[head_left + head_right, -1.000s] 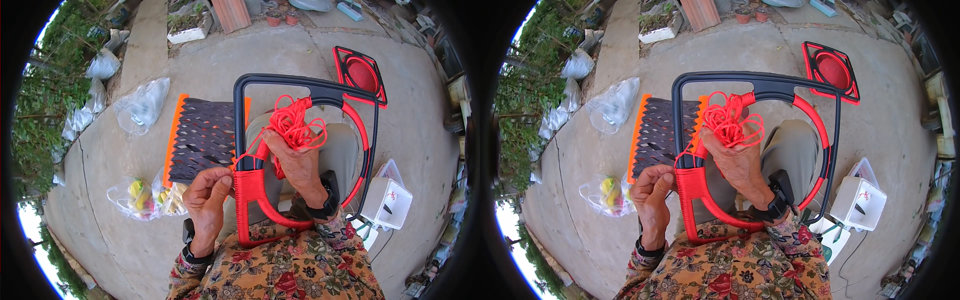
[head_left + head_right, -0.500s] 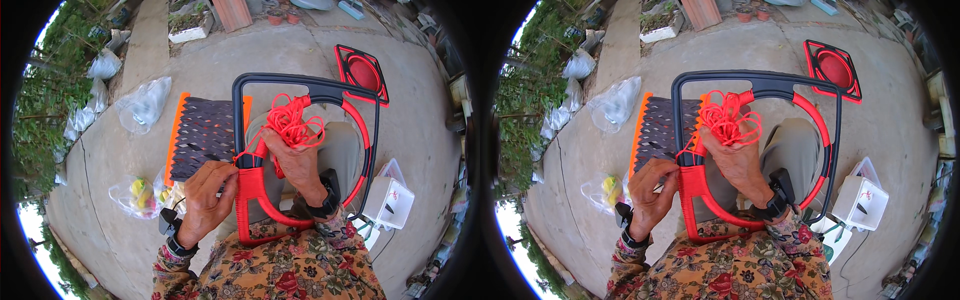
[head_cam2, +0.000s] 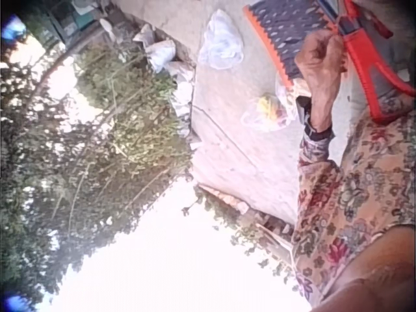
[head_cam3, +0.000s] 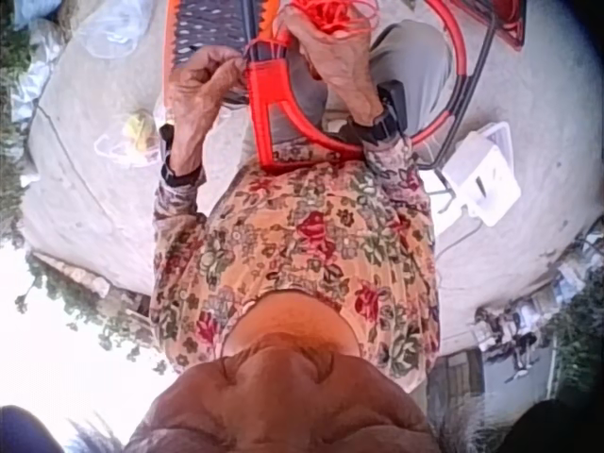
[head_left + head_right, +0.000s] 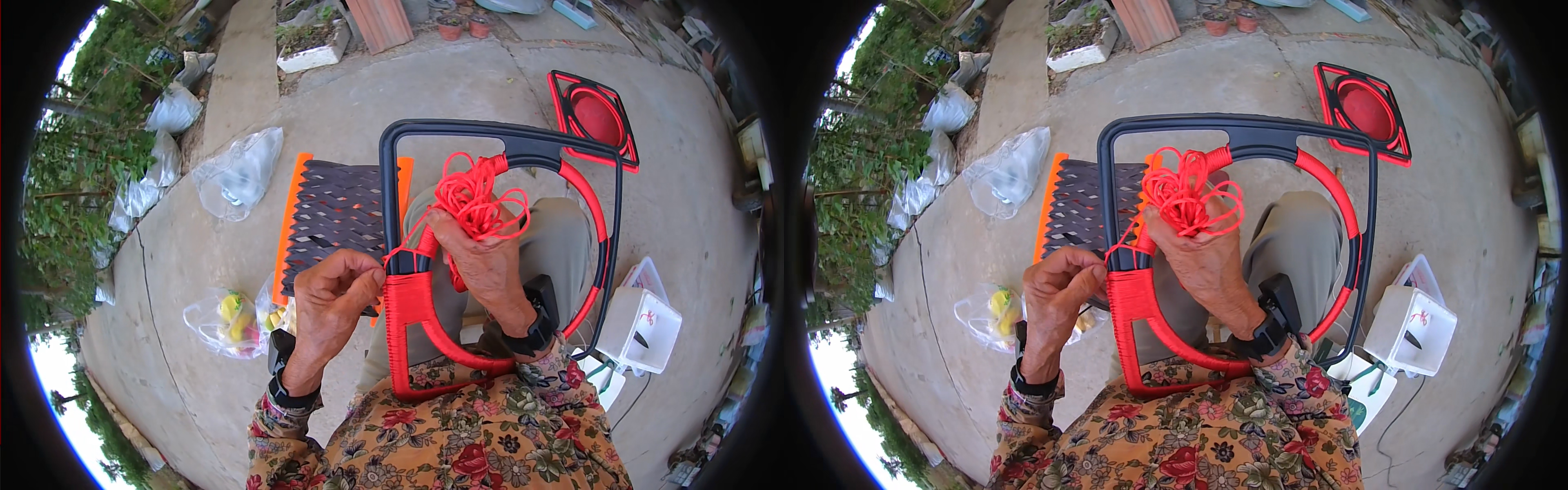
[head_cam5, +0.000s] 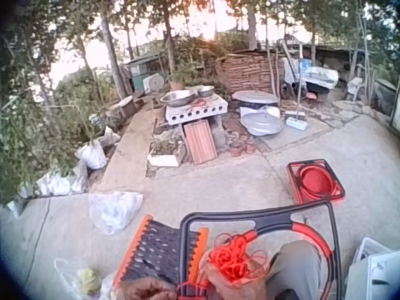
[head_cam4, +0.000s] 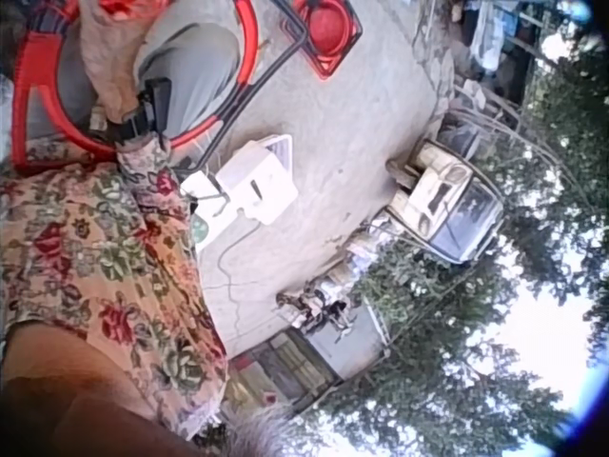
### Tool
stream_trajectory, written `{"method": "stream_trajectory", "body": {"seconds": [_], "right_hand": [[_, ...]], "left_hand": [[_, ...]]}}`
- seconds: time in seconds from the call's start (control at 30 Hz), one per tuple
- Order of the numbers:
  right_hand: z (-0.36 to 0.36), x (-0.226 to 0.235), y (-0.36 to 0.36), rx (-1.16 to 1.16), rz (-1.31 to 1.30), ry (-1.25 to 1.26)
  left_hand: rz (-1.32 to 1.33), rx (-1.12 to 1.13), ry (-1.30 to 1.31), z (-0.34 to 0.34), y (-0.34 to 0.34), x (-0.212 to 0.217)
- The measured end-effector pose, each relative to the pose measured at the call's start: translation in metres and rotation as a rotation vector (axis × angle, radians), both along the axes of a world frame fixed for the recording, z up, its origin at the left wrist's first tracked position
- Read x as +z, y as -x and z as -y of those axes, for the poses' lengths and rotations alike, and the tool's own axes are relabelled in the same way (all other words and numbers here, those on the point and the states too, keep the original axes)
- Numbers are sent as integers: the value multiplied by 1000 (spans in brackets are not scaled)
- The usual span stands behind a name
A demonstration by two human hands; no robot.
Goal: The person is seen wrapping a red thread around a piece of furniture frame.
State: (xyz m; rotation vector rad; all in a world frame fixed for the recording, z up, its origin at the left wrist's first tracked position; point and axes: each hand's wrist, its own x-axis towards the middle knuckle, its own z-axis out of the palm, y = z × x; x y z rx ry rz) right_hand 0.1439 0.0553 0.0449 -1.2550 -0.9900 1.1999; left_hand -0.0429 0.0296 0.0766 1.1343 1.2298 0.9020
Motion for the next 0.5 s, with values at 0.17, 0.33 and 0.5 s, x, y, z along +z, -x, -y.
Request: {"method": "stream_trajectory", "body": {"seconds": [0.17, 0.33, 0.5], "right_hand": [[0, -5, -1, -12, 42, -26], [0, -8, -2, -20, 87, -48], [1, 0, -3, -11, 91, -18]], "left_hand": [[95, 35, 84, -9, 5, -8], [256, 80, 209, -7, 1, -11], [185, -18, 107, -8, 1, -15]]}}
